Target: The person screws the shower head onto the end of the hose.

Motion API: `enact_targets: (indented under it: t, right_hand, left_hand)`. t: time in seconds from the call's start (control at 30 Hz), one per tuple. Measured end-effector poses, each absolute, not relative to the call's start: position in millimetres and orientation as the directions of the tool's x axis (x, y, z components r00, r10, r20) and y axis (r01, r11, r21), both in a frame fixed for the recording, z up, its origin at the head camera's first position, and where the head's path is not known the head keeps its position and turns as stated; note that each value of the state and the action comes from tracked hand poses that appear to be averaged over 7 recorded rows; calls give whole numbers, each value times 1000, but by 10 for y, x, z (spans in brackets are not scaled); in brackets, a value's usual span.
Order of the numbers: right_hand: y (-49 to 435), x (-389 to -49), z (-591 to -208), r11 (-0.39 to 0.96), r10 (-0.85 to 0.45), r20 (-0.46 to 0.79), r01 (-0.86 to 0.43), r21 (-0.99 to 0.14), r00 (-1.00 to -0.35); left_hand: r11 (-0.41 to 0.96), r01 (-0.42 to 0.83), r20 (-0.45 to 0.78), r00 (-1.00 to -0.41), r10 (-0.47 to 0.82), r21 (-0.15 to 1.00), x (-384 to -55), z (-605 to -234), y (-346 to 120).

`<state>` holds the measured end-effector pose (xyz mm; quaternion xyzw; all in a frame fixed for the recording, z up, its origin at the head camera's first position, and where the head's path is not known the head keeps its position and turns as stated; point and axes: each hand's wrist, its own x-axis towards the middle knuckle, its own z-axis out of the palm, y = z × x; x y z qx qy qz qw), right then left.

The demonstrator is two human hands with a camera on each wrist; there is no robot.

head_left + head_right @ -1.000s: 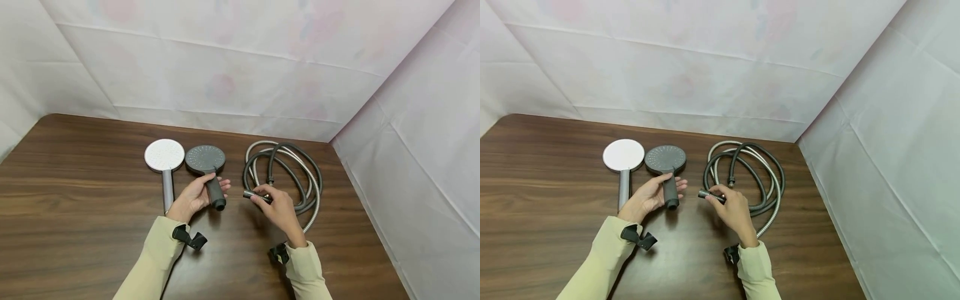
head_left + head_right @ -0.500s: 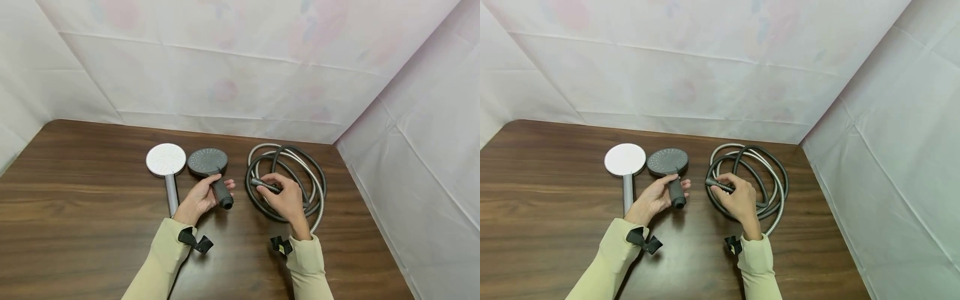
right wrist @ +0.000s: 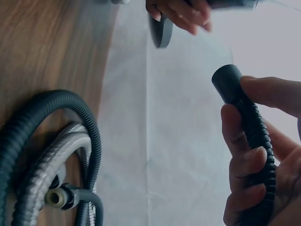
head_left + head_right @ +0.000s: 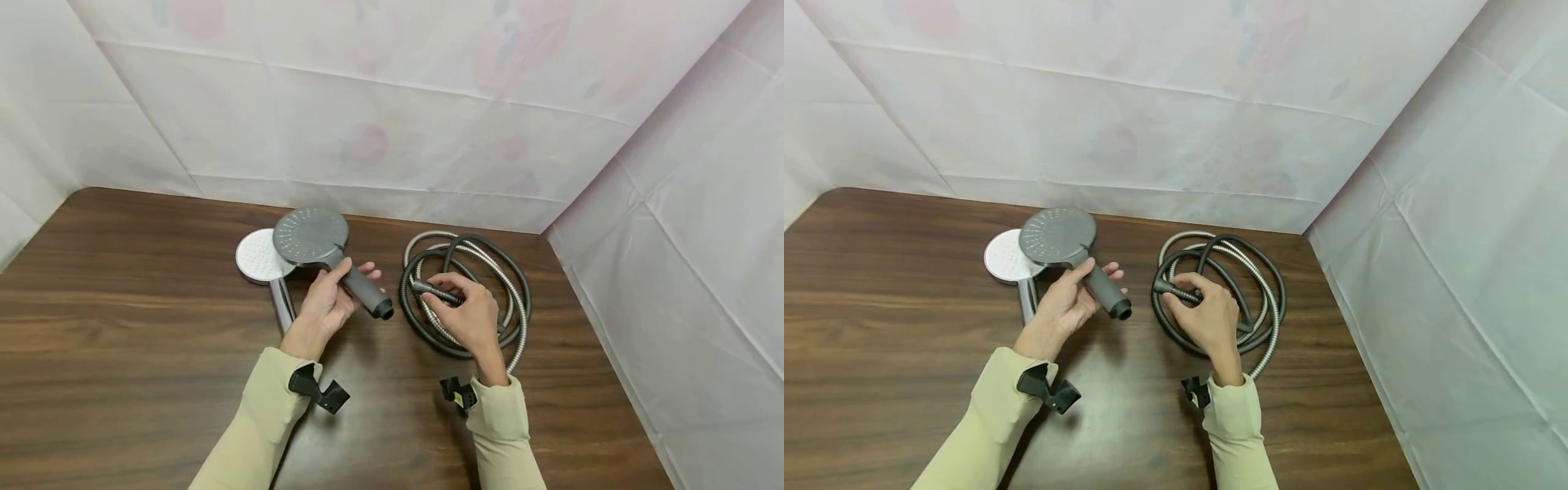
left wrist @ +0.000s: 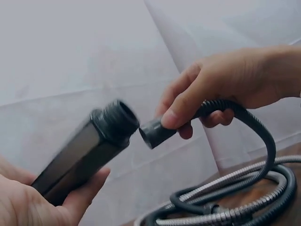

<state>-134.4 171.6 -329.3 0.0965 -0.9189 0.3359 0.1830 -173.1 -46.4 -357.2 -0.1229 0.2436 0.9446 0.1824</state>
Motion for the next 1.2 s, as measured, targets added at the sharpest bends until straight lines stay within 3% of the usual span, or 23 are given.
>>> enact_targets:
  t: [0.23,0.57,0.77,1.2]
  right_hand:
    - [1685,-1364,-3223,738,-50,379,-290,-610,-924]
    - [1608,-1384,-3158,712,-88,370,-318,-626,-925]
    - [1586,-1371,-3150,659,-114,391,-364,-658,-913]
    - [1539,-1395,-3151,512,-182,449,-474,-716,-875]
  left_hand:
    - [-866,-227,-274,-956,109,445,-1710,-3459,-427]
    - [-873,-70,-156,-988,-7,483,-1686,-3330,-455]
    - [-898,27,-47,-998,-52,438,-1627,-3301,-511]
    - [-913,65,-22,-996,-81,402,-1560,-3256,-597]
